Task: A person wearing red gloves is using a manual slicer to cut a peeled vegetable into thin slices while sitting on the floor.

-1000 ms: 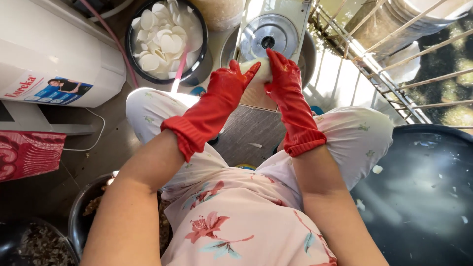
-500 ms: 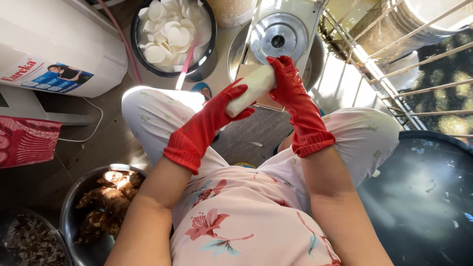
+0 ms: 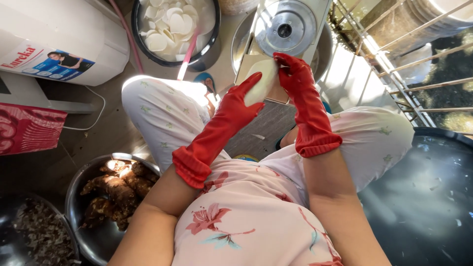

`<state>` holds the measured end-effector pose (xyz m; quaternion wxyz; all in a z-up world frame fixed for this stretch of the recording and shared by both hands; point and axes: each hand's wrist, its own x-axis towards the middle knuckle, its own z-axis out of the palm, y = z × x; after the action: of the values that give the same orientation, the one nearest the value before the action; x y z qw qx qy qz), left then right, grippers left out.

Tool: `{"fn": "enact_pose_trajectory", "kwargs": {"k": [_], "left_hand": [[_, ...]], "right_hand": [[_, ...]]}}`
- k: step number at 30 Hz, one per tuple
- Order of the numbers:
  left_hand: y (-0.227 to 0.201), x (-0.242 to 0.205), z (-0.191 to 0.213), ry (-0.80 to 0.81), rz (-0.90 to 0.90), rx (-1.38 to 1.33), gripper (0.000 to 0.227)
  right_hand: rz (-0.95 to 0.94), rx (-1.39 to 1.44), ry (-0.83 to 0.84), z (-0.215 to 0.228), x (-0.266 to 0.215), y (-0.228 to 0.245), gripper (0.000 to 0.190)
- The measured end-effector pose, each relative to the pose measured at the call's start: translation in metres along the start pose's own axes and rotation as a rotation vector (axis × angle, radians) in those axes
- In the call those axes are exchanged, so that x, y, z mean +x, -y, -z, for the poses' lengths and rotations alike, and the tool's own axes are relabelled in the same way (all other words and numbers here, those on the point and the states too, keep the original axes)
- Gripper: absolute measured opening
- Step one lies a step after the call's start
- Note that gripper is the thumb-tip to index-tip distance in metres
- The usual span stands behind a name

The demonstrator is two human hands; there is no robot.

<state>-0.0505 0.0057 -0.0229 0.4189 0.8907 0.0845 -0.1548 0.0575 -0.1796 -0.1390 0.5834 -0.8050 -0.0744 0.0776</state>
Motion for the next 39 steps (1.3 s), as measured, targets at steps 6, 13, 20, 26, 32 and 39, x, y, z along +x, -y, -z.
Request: {"fn": "enact_pose_trajectory", "kwargs": {"k": [6,13,20,26,32,39], "left_hand": [[-0.012,0.002,-0.001,0.010,-0.057,0.107,0.080],[-0.046,0.008,0.014,0.026,0.081,0.097,0.083],[-0.055,0.006,0.019,0.028,0.171,0.009,0.075],[-0.058,0.002,0.024,0.036,0.132,0.016,0.072],[-0.058,0.002,0.019,0.037,0.123,0.050,0.072],[-0.053,0.004,0.017,0.001,0.115,0.128,0.073]], "right_hand": [[0.052,-0.034,-0.050,0.002,0.006,0.002,0.050],[0.098,0.189,-0.071,0.005,0.011,-0.008,0.050],[0.086,-0.166,-0.486,0.008,0.024,-0.059,0.074],[-0.335,0.152,-0.347,0.003,0.021,-0.047,0.107],[-0.338,0.137,-0.367,0.000,0.021,-0.049,0.099],[-0.299,0.215,-0.377,-0.004,0.018,-0.042,0.092]]}}
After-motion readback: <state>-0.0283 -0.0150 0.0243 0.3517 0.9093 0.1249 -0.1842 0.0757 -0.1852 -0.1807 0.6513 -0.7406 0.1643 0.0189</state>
